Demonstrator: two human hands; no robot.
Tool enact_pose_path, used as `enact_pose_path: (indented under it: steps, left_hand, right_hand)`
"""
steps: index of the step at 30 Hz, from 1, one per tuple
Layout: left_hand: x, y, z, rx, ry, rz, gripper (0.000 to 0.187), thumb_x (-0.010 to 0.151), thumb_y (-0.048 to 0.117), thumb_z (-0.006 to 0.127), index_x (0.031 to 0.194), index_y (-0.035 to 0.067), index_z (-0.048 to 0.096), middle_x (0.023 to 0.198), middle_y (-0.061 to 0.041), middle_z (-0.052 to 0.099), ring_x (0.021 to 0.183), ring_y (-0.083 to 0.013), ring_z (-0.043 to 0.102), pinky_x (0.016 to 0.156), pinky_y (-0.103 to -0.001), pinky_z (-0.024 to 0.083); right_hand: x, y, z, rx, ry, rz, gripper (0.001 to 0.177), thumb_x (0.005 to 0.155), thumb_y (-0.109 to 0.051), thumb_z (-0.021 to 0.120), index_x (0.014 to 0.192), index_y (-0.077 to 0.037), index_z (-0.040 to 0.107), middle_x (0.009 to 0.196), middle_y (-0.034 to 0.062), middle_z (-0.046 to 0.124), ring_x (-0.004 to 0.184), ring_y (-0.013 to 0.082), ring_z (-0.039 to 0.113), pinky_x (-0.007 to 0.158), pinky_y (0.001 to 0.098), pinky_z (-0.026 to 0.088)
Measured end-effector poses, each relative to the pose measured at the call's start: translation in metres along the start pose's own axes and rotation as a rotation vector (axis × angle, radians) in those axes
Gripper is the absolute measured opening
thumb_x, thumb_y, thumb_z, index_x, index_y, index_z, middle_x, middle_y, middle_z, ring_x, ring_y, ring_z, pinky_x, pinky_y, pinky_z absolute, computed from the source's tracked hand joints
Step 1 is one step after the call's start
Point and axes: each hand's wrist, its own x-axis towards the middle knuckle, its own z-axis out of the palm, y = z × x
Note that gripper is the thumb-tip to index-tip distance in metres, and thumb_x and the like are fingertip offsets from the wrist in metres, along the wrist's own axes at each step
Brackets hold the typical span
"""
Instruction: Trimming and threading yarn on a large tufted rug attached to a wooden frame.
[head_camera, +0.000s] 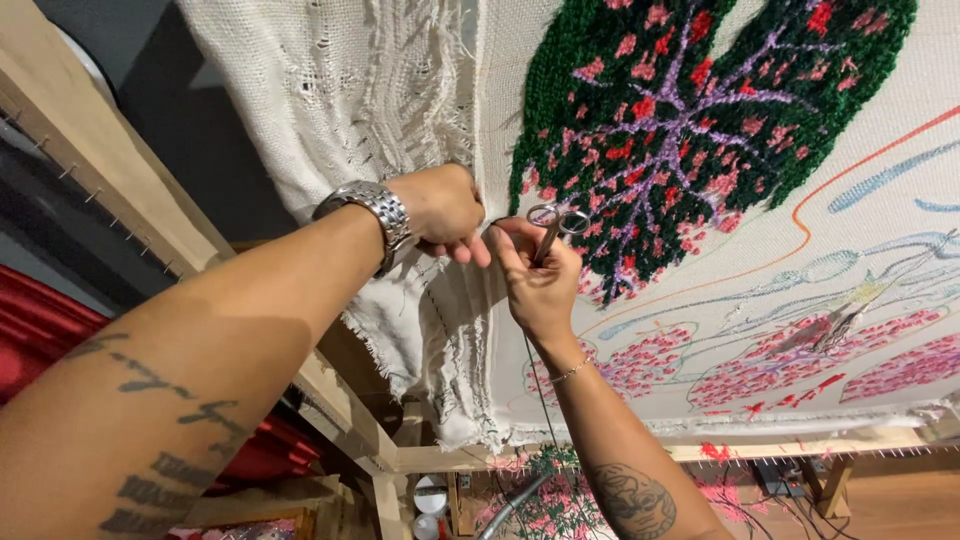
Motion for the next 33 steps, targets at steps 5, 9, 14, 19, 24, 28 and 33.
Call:
enact_pose_path:
  steps: [5, 9, 14, 19, 24, 28, 33]
  left_hand:
    - [-0.006, 0.002, 0.003, -0.079, 0.008, -0.025, 0.020, 0.099, 0.007, 0.042, 0.100, -0.002, 0.061, 0.083, -0.012, 0.080, 0.052, -0.0127, 0.062, 0.043, -0.031, 0.043]
    - [-0.008, 0.006, 0.005, -0.093, 0.044, -0.031, 0.026, 0.096, 0.001, 0.042, 0.096, -0.008, 0.066, 0.084, -0.011, 0.080, 0.051, -0.0119, 0.062, 0.042, -0.031, 0.044]
    - [-0.009, 0.009, 0.005, -0.066, 0.031, -0.051, 0.027, 0.096, 0.002, 0.042, 0.094, -0.006, 0.068, 0.084, -0.010, 0.081, 0.052, -0.0114, 0.062, 0.044, -0.031, 0.044]
    - [-0.013, 0.014, 0.008, 0.030, 0.032, -0.034, 0.029, 0.096, 0.004, 0.045, 0.091, -0.006, 0.071, 0.083, -0.008, 0.081, 0.052, -0.0108, 0.063, 0.045, -0.031, 0.048]
    - [-0.013, 0.005, 0.022, -0.011, 0.172, 0.001, 0.024, 0.095, 0.004, 0.047, 0.092, -0.006, 0.069, 0.079, -0.009, 0.079, 0.053, -0.0151, 0.069, 0.051, -0.035, 0.055]
    - [-0.024, 0.004, 0.024, 0.096, 0.235, 0.105, 0.029, 0.095, 0.009, 0.049, 0.091, -0.006, 0.073, 0.079, -0.008, 0.080, 0.053, -0.0150, 0.071, 0.054, -0.033, 0.056]
    - [-0.019, -0.001, 0.016, 0.044, 0.204, 0.128, 0.032, 0.098, 0.014, 0.042, 0.098, -0.007, 0.066, 0.081, -0.009, 0.080, 0.050, -0.0184, 0.069, 0.051, -0.033, 0.057]
  right_hand:
    - [0.002, 0.001, 0.000, 0.015, -0.006, -0.001, 0.007, 0.097, -0.005, 0.074, 0.102, -0.001, 0.077, 0.069, -0.0122, 0.050, 0.062, -0.0008, 0.040, 0.054, 0.0206, 0.030]
    - [0.003, -0.010, -0.003, 0.017, -0.034, 0.001, 0.008, 0.096, -0.006, 0.075, 0.102, -0.001, 0.078, 0.070, -0.0116, 0.054, 0.061, -0.0009, 0.042, 0.054, 0.0201, 0.030]
    - [0.004, -0.010, -0.006, 0.026, -0.052, 0.011, 0.008, 0.096, -0.006, 0.075, 0.101, -0.001, 0.078, 0.069, -0.0121, 0.054, 0.061, -0.0012, 0.041, 0.053, 0.0201, 0.030]
    - [0.005, -0.009, -0.010, -0.021, -0.068, 0.007, 0.008, 0.096, -0.007, 0.076, 0.101, -0.002, 0.079, 0.067, -0.0128, 0.048, 0.060, -0.0011, 0.037, 0.052, 0.0201, 0.028]
    - [0.005, -0.006, -0.011, -0.080, -0.047, 0.038, 0.012, 0.095, -0.009, 0.076, 0.104, -0.003, 0.078, 0.063, -0.0131, 0.035, 0.057, -0.0001, 0.030, 0.051, 0.0219, 0.023]
    - [0.005, 0.001, -0.007, -0.061, -0.027, 0.006, 0.015, 0.094, -0.010, 0.078, 0.106, -0.003, 0.076, 0.065, -0.0129, 0.035, 0.059, 0.0004, 0.031, 0.052, 0.0222, 0.024]
    - [0.006, 0.004, -0.004, -0.118, -0.016, -0.048, 0.013, 0.095, -0.010, 0.077, 0.107, -0.005, 0.076, 0.065, -0.0121, 0.035, 0.059, 0.0012, 0.032, 0.053, 0.0228, 0.025]
